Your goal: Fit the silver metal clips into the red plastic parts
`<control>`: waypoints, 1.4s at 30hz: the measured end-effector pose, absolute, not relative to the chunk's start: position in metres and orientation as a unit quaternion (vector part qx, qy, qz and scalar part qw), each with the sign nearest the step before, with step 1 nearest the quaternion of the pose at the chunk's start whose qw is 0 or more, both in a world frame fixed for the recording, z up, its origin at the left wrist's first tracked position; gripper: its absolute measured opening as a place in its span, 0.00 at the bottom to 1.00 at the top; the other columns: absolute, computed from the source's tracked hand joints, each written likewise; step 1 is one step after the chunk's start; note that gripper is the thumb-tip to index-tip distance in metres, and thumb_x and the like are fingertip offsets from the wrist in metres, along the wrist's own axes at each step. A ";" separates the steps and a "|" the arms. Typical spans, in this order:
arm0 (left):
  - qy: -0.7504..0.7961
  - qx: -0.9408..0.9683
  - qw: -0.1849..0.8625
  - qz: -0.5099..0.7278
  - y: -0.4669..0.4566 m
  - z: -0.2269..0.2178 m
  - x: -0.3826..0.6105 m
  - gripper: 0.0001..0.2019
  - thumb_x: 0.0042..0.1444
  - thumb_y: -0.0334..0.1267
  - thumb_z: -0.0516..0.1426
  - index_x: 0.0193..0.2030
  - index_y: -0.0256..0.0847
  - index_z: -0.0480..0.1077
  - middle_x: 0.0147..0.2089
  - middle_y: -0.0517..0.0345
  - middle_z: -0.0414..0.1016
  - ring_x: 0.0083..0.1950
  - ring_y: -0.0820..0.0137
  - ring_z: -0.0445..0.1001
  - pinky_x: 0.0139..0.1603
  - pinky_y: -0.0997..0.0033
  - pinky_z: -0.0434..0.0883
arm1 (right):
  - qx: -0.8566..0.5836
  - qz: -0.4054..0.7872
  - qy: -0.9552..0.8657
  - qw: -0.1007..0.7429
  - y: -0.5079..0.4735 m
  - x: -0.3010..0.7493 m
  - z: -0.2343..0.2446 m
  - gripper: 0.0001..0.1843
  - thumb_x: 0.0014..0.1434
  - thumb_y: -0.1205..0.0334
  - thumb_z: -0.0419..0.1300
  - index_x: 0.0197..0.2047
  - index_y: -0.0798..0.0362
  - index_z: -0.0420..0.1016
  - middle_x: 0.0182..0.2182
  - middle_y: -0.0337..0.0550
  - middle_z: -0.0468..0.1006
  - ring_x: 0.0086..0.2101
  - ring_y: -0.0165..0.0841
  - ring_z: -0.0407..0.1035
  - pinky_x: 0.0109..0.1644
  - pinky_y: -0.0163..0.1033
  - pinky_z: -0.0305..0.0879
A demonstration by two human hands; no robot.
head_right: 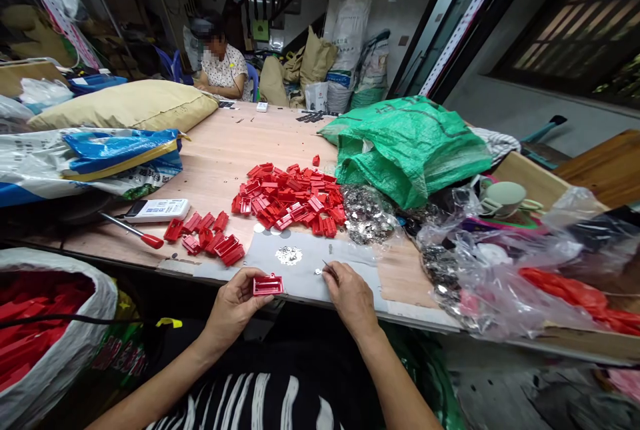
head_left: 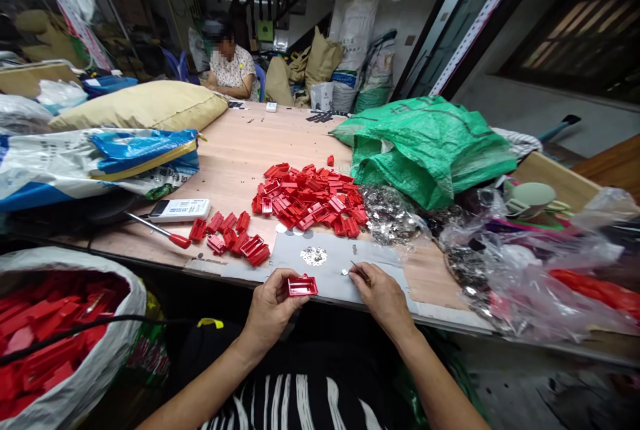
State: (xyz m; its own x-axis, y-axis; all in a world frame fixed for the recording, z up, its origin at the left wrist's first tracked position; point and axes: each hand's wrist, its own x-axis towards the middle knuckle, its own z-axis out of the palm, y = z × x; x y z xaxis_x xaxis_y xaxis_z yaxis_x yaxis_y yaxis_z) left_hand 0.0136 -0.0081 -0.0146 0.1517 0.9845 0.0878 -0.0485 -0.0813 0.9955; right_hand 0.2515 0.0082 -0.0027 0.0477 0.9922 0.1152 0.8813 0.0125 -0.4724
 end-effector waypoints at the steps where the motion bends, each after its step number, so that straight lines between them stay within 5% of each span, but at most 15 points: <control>1: 0.437 0.569 0.497 0.488 -0.008 -0.014 0.012 0.14 0.50 0.37 0.64 0.44 0.41 0.68 0.40 0.56 0.78 0.41 0.66 0.78 0.46 0.67 0.75 | -0.686 0.138 -0.677 0.228 0.008 0.251 -0.002 0.08 0.60 0.57 0.52 0.36 0.49 0.70 0.34 0.41 0.78 0.33 0.35 0.71 0.36 0.38 0.62; 12: 0.443 0.718 0.207 0.497 -0.010 0.000 0.013 0.12 0.51 0.27 0.60 0.43 0.40 0.70 0.35 0.57 0.72 0.35 0.70 0.72 0.35 0.72 0.72 | -0.540 0.272 -0.722 0.336 -0.010 0.201 0.026 0.05 0.62 0.60 0.56 0.35 0.51 0.69 0.25 0.36 0.71 0.24 0.27 0.62 0.29 0.32 0.58; 25: 0.440 0.730 0.202 0.483 -0.015 0.002 0.015 0.14 0.49 0.23 0.58 0.43 0.40 0.71 0.33 0.58 0.71 0.35 0.70 0.71 0.36 0.72 0.70 | -0.455 0.208 -0.813 0.298 -0.005 0.192 0.024 0.08 0.60 0.74 0.53 0.35 0.51 0.66 0.30 0.39 0.71 0.31 0.31 0.67 0.35 0.35 0.61; 34: 0.455 0.730 0.195 0.471 -0.016 0.002 0.016 0.13 0.49 0.23 0.58 0.42 0.39 0.71 0.33 0.57 0.72 0.35 0.69 0.71 0.36 0.71 0.71 | -0.452 0.173 -0.820 0.307 -0.009 0.192 0.020 0.09 0.60 0.74 0.52 0.36 0.50 0.66 0.30 0.40 0.70 0.31 0.31 0.66 0.35 0.35 0.61; 42: 0.449 0.725 0.212 0.477 -0.019 0.001 0.017 0.14 0.49 0.24 0.59 0.43 0.39 0.72 0.33 0.57 0.72 0.34 0.70 0.71 0.35 0.72 0.71 | -0.473 0.263 -0.786 0.300 -0.011 0.190 0.028 0.07 0.63 0.68 0.52 0.33 0.51 0.68 0.30 0.41 0.71 0.31 0.32 0.67 0.36 0.36 0.61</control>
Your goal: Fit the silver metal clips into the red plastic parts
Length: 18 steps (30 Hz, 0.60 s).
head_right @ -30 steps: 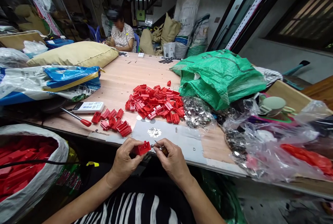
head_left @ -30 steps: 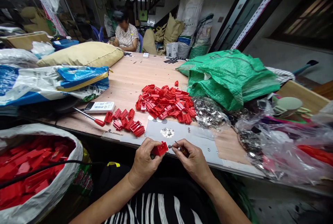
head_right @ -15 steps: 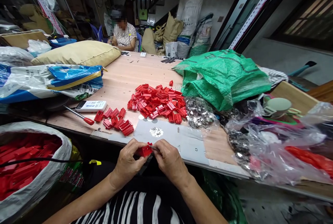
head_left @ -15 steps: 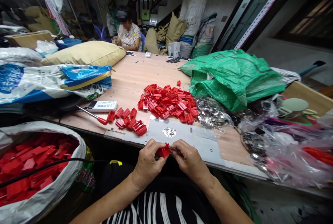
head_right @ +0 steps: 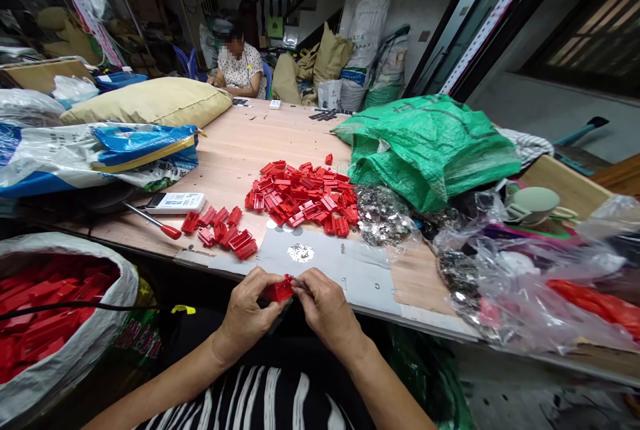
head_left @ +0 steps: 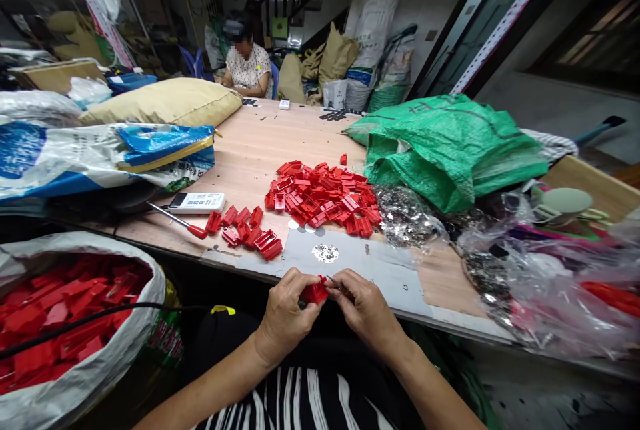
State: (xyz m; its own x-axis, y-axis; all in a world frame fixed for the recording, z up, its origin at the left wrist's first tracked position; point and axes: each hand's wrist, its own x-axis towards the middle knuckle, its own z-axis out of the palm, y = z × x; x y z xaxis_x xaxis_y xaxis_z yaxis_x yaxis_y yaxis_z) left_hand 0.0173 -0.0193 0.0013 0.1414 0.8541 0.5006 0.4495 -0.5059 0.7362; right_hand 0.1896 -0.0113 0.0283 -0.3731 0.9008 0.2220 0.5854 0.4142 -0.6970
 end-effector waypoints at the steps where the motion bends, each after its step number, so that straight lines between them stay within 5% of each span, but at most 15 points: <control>1: 0.453 0.721 0.211 0.480 -0.019 0.001 0.017 0.14 0.49 0.24 0.59 0.43 0.39 0.72 0.33 0.57 0.71 0.33 0.70 0.71 0.34 0.72 0.71 | -0.477 0.284 -0.777 0.297 -0.011 0.190 0.030 0.08 0.63 0.66 0.52 0.33 0.51 0.69 0.30 0.41 0.71 0.31 0.32 0.67 0.36 0.36 0.61; 7: 0.459 0.714 0.210 0.485 -0.019 -0.002 0.016 0.11 0.50 0.27 0.60 0.42 0.40 0.71 0.33 0.58 0.71 0.33 0.71 0.70 0.33 0.73 0.70 | -0.500 0.379 -0.722 0.291 -0.006 0.203 0.034 0.12 0.63 0.56 0.53 0.39 0.52 0.76 0.31 0.40 0.73 0.29 0.30 0.64 0.33 0.35 0.61; 18: 0.452 0.723 0.211 0.478 -0.020 0.000 0.016 0.12 0.51 0.26 0.59 0.43 0.40 0.71 0.33 0.57 0.71 0.33 0.70 0.71 0.34 0.72 0.71 | -0.521 0.428 -0.676 0.299 -0.002 0.199 0.019 0.11 0.61 0.53 0.55 0.34 0.53 0.68 0.28 0.36 0.69 0.30 0.29 0.62 0.35 0.34 0.60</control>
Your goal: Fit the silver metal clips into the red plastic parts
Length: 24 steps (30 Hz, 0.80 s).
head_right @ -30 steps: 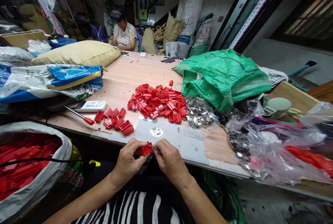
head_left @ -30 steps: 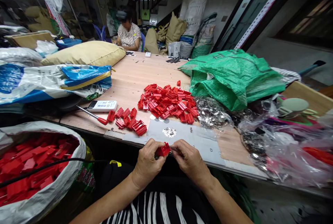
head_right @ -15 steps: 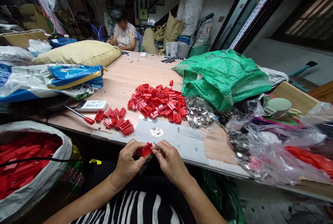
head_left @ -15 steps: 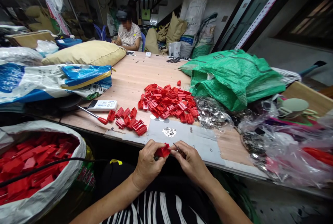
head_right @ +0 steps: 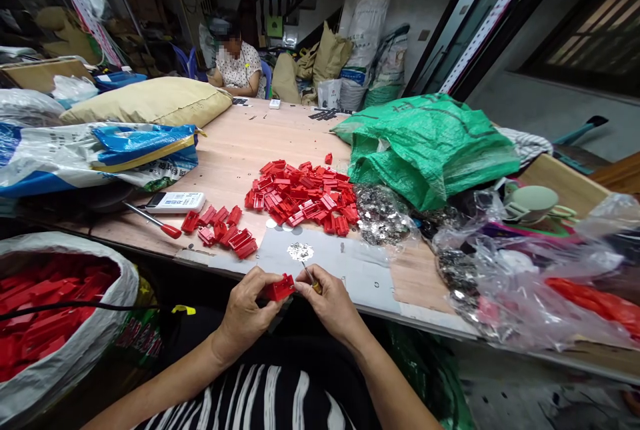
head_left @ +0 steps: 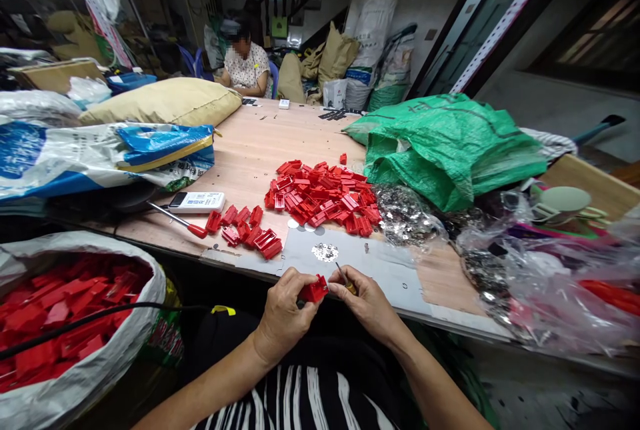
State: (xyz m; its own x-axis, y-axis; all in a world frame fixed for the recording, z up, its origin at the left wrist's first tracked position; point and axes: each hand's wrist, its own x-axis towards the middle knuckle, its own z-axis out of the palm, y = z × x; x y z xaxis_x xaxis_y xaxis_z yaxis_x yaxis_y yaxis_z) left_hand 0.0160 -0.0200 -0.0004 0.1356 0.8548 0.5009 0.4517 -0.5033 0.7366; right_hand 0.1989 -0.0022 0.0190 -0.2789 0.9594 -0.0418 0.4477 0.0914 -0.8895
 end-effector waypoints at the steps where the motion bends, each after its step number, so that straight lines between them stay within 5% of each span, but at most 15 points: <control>1: 0.451 0.724 0.212 0.477 -0.020 0.000 0.016 0.12 0.51 0.26 0.59 0.43 0.41 0.71 0.33 0.57 0.72 0.34 0.70 0.71 0.35 0.72 0.71 | -0.520 0.435 -0.669 0.302 -0.002 0.198 0.018 0.11 0.60 0.53 0.55 0.33 0.53 0.68 0.27 0.36 0.69 0.30 0.29 0.61 0.35 0.34 0.59; 12: 0.428 0.730 0.220 0.486 -0.022 0.000 0.017 0.12 0.51 0.27 0.59 0.44 0.40 0.71 0.33 0.57 0.73 0.33 0.70 0.71 0.34 0.73 0.70 | -0.466 0.557 -0.614 0.310 0.004 0.199 0.022 0.15 0.56 0.50 0.61 0.32 0.52 0.63 0.26 0.31 0.61 0.26 0.25 0.53 0.29 0.31 0.53; 24: 0.457 0.686 0.297 0.481 -0.017 -0.007 0.013 0.12 0.52 0.35 0.63 0.44 0.42 0.71 0.37 0.56 0.72 0.37 0.68 0.72 0.36 0.69 0.72 | -0.474 0.539 -0.628 0.299 0.003 0.196 0.017 0.14 0.58 0.50 0.58 0.32 0.52 0.64 0.24 0.32 0.61 0.24 0.25 0.52 0.26 0.30 0.52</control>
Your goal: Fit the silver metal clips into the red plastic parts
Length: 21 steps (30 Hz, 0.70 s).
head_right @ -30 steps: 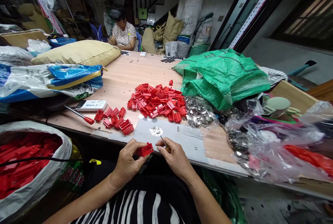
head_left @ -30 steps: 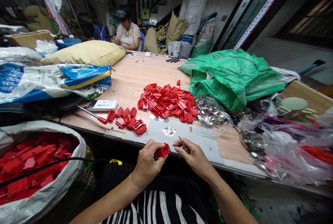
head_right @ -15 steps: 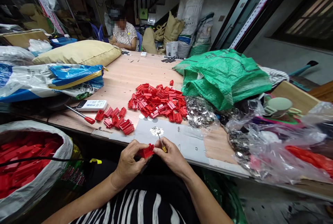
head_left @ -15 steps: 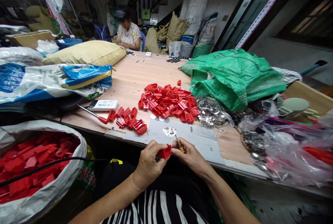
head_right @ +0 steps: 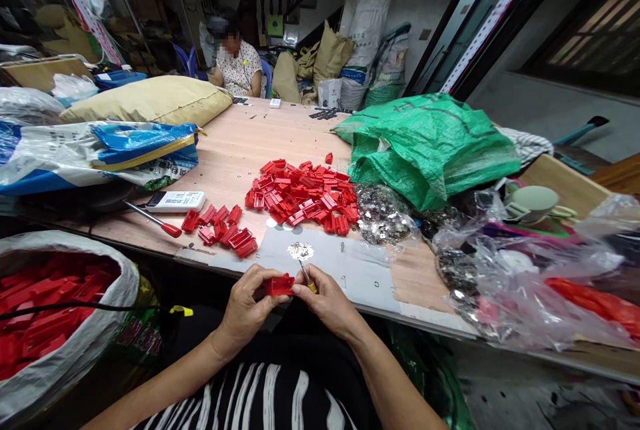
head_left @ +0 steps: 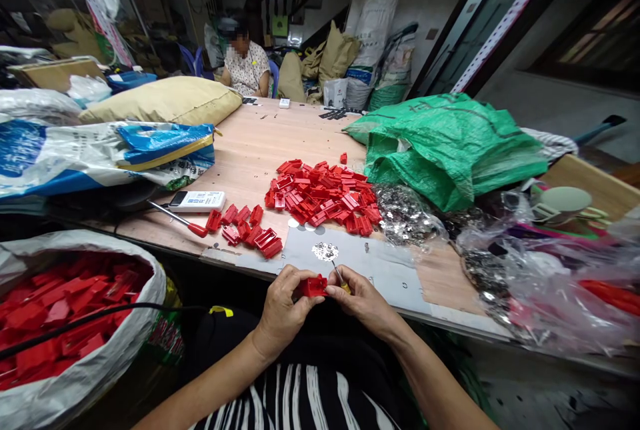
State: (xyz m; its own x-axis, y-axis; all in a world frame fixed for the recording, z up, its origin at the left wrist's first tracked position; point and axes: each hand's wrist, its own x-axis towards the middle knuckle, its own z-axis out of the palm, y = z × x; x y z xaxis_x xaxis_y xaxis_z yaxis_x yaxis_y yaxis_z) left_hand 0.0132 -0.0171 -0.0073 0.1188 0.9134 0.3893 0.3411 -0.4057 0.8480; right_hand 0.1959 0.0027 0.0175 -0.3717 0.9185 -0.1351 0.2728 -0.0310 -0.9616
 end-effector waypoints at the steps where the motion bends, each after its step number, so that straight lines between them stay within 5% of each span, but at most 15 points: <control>1: 0.453 0.688 0.301 0.481 -0.015 -0.008 0.012 0.12 0.53 0.35 0.62 0.45 0.43 0.71 0.38 0.55 0.72 0.39 0.68 0.72 0.38 0.68 0.72 | -0.479 0.528 -0.635 0.298 0.002 0.195 0.017 0.14 0.58 0.51 0.58 0.32 0.53 0.64 0.25 0.32 0.61 0.24 0.25 0.54 0.26 0.31 0.54; 8: 0.433 0.748 0.282 0.415 0.003 -0.007 -0.004 0.13 0.54 0.27 0.58 0.45 0.42 0.70 0.43 0.54 0.74 0.45 0.66 0.73 0.48 0.63 0.71 | -0.510 0.344 -0.741 0.268 0.000 0.195 0.008 0.14 0.66 0.60 0.47 0.46 0.49 0.73 0.36 0.42 0.70 0.38 0.33 0.67 0.43 0.40 0.65; 21: 0.399 0.773 0.317 0.379 0.016 -0.021 0.001 0.32 0.50 0.19 0.54 0.61 0.48 0.61 0.52 0.53 0.70 0.53 0.66 0.70 0.57 0.57 0.69 | -0.497 0.250 -0.781 0.284 -0.004 0.182 0.000 0.09 0.59 0.71 0.55 0.41 0.50 0.71 0.36 0.42 0.74 0.37 0.33 0.70 0.43 0.40 0.66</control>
State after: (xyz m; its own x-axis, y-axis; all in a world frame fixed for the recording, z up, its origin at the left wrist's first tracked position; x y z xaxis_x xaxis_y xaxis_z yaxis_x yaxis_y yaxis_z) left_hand 0.0007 0.0155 -0.0211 0.3955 0.8562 0.3323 0.3758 -0.4810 0.7921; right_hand 0.1822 -0.0042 0.0004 -0.3441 0.9184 0.1952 0.6344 0.3807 -0.6728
